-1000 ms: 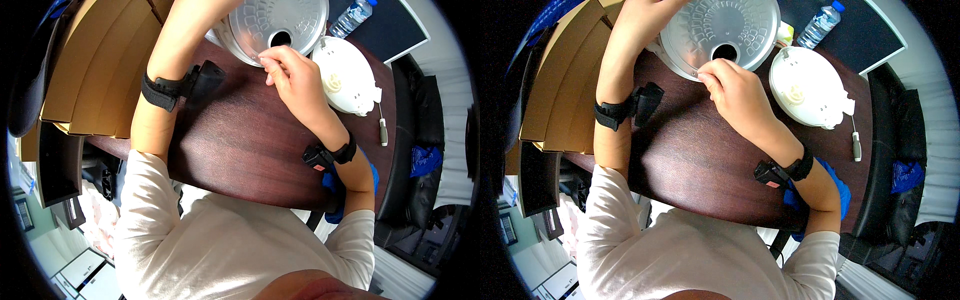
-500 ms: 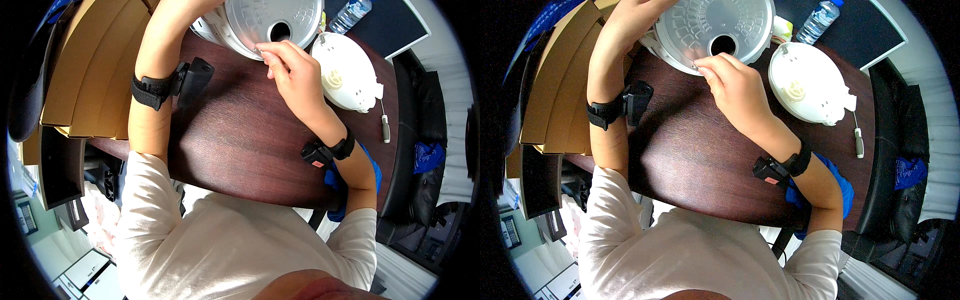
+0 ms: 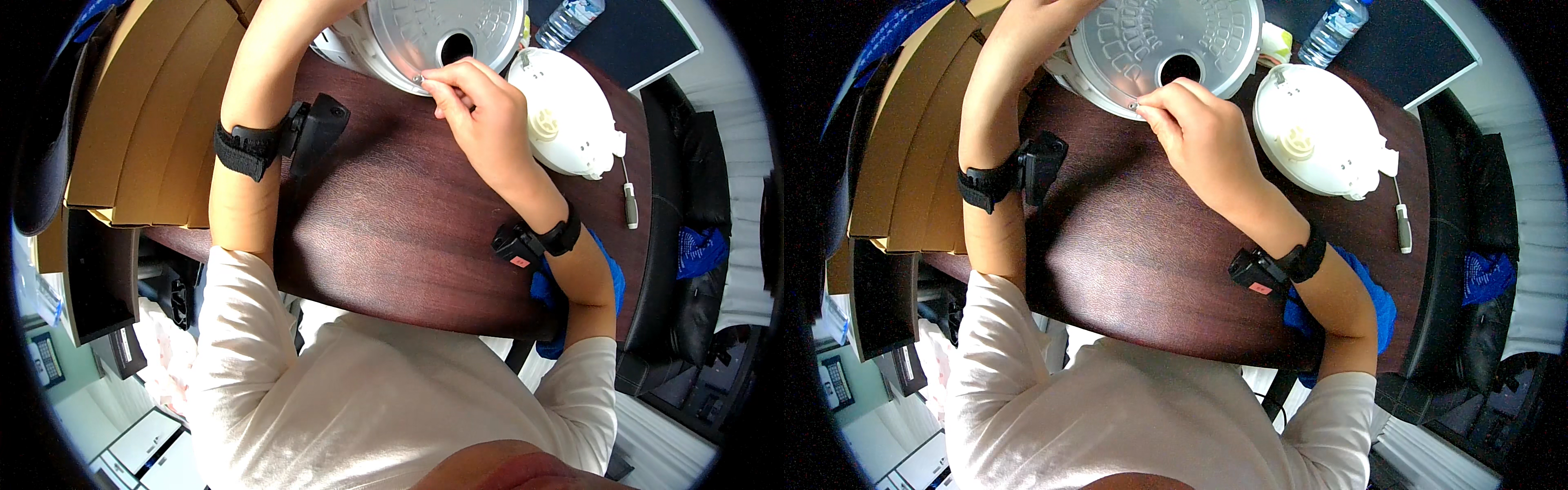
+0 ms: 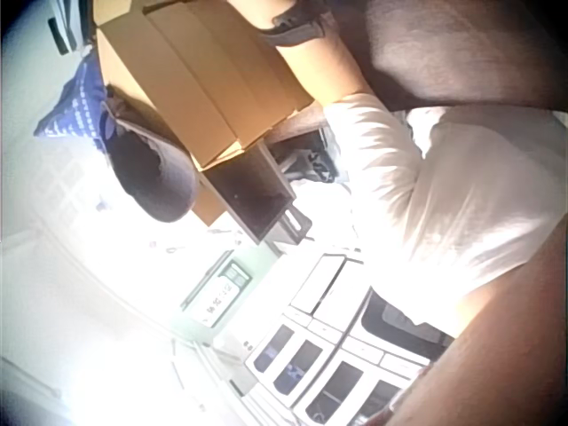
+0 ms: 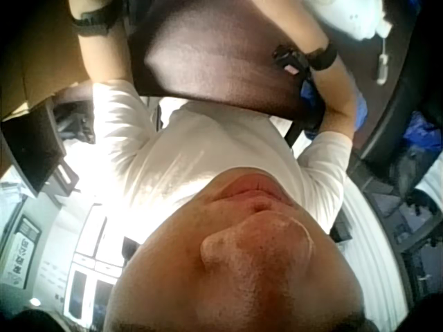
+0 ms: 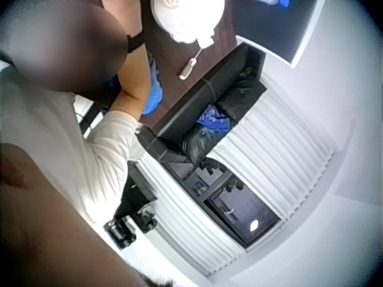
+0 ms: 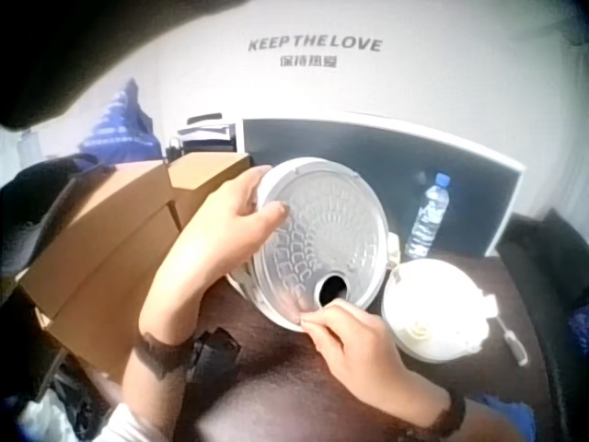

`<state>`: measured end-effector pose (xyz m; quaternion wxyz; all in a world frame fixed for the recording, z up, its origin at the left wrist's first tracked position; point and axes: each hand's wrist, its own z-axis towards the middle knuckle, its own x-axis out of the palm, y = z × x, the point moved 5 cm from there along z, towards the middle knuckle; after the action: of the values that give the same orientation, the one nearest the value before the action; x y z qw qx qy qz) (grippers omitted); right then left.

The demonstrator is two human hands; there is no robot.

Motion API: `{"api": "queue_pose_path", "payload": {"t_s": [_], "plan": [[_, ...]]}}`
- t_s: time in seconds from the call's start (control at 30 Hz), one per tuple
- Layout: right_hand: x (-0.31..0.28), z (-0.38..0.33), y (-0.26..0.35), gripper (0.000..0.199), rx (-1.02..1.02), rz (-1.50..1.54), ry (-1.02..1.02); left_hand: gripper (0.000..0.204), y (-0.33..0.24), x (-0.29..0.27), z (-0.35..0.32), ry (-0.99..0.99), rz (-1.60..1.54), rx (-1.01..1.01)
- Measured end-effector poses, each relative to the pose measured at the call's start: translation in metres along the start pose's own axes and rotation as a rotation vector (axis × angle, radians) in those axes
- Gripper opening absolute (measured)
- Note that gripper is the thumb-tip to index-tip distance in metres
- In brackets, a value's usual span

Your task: The person assembles a white plastic appliance by hand, aligning a circular base with a main body and securing it with multiple screws using a screwdriver. The person rotates the unit to access different screw holes and tightens each one.

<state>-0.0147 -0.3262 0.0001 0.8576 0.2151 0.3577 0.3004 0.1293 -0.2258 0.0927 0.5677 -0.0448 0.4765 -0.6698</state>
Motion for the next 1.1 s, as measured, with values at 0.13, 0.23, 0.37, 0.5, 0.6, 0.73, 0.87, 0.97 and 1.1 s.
{"api": "queue_pose_path", "payload": {"t_s": [0.13,0.23,0.37,0.5,0.6,0.73,0.87,0.97,1.1], "plan": [[0.000,0.001,0.000,0.009,-0.021,0.019,-0.011,0.050,0.003,0.000,0.000,-0.007,0.008,-0.020],[0.002,0.001,0.001,0.011,0.004,0.036,0.031,0.050,0.002,0.000,0.001,-0.015,0.014,-0.004],[0.001,0.001,-0.002,0.011,0.088,0.071,0.066,0.050,0.002,0.001,0.001,-0.012,0.036,-0.016],[0.001,0.002,-0.001,0.011,0.118,0.099,0.071,0.051,-0.002,0.001,-0.001,-0.035,0.083,-0.022],[0.003,0.000,-0.011,0.012,0.251,0.194,0.088,0.052,-0.004,0.003,-0.003,-0.059,0.118,-0.005],[0.001,0.001,-0.010,0.012,0.246,0.184,0.152,0.052,-0.007,0.003,-0.004,-0.072,0.137,0.010],[0.003,-0.002,-0.015,0.012,0.363,0.251,0.138,0.052,-0.004,0.001,-0.003,-0.083,0.131,0.011],[0.003,-0.002,-0.012,0.011,0.427,0.364,0.146,0.052,-0.004,0.001,-0.003,-0.069,0.112,0.017],[0.005,-0.002,-0.010,0.010,0.430,0.376,0.180,0.051,-0.005,0.004,-0.003,-0.068,0.122,0.018]]}}
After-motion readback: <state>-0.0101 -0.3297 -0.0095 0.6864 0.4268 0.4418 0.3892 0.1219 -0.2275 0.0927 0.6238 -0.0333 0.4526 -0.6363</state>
